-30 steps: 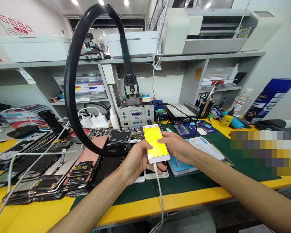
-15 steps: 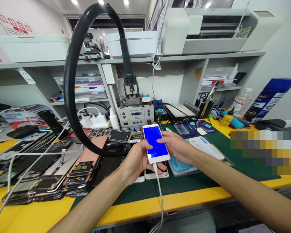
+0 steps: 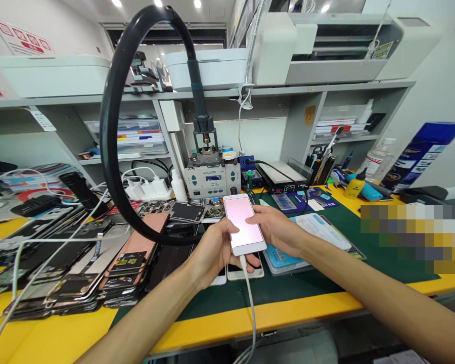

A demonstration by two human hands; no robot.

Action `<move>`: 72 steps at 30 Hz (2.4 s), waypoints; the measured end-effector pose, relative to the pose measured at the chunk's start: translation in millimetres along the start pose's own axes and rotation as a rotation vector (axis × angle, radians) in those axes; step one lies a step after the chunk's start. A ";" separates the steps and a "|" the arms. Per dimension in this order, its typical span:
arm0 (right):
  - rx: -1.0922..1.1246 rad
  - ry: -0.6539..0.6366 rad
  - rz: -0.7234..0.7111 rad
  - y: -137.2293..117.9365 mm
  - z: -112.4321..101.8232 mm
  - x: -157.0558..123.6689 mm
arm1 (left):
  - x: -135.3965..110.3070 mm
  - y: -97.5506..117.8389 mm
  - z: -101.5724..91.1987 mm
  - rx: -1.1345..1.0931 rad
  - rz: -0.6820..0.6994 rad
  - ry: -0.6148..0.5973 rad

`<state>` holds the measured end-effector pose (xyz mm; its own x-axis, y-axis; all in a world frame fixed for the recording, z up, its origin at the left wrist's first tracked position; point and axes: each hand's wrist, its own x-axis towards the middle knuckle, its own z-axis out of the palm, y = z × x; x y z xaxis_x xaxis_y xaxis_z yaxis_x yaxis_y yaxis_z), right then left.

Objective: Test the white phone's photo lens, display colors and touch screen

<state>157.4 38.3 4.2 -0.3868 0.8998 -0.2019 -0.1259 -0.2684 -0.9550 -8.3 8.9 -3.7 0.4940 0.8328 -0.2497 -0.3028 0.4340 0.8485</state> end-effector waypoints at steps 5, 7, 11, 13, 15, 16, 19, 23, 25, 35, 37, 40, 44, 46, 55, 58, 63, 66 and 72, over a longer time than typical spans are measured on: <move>-0.026 -0.004 0.000 -1.6 0.3 -2.2 | -0.6 -1.2 -0.9 0.010 0.003 0.004; 0.012 -0.018 0.001 -2.7 0.8 -2.5 | -1.1 -1.8 -1.3 0.014 0.000 0.015; 0.059 -0.041 0.008 -2.3 0.5 -0.8 | -1.6 -2.2 -1.2 0.010 -0.007 0.017; 0.072 -0.041 0.006 -1.3 -0.1 0.3 | -1.6 -1.7 -0.6 0.008 -0.005 0.014; 0.069 -0.031 0.004 -0.7 -0.4 0.6 | -2.0 -0.8 0.3 0.008 -0.003 0.015; 0.057 -0.021 0.008 -0.7 -0.3 0.3 | -2.2 -0.3 0.8 0.009 -0.003 0.018; -0.023 0.007 0.014 -1.9 0.5 -1.8 | -2.9 0.5 1.9 0.023 -0.007 0.025; -0.083 -0.011 -0.006 -2.9 1.3 -3.8 | -1.7 -0.7 1.1 0.041 0.006 0.025; -0.077 -0.006 -0.013 -2.2 1.1 -3.4 | -0.4 -1.8 0.3 0.050 0.014 0.024; 0.093 -0.067 -0.027 0.0 -0.2 0.1 | 0.3 -2.7 1.7 0.126 0.046 0.065; 0.134 -0.086 -0.032 -0.1 -0.4 0.6 | -0.5 -2.6 3.8 0.162 0.057 0.087; 0.169 -0.101 -0.029 0.0 -0.7 2.0 | -2.0 -1.9 7.8 0.211 0.070 0.144; 0.172 -0.123 -0.003 -0.5 -3.1 5.2 | -4.2 0.4 10.7 0.157 0.085 0.150; 0.168 -0.130 0.015 -0.7 -5.4 6.8 | -5.1 1.6 11.4 0.133 0.077 0.121; 0.152 -0.145 0.031 -0.2 -10.7 9.3 | 0.4 -4.4 12.6 0.295 0.069 0.271; 0.153 -0.135 0.032 -1.8 -9.5 7.6 | 0.3 -3.9 12.3 0.278 0.075 0.282; 0.139 -0.119 0.035 -4.6 -8.0 4.7 | -3.8 0.2 13.3 0.174 0.088 0.175; 0.135 -0.106 0.026 -4.2 -8.0 5.3 | -3.7 0.9 13.5 0.160 0.096 0.157; 0.133 -0.095 -0.009 -0.5 -7.7 6.3 | -1.2 -1.4 13.0 0.102 0.095 0.138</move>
<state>162.1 46.7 1.7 -0.4687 0.8676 -0.1659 -0.2469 -0.3090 -0.9184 2.2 2.8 1.5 0.3489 0.9104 -0.2222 -0.2551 0.3204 0.9123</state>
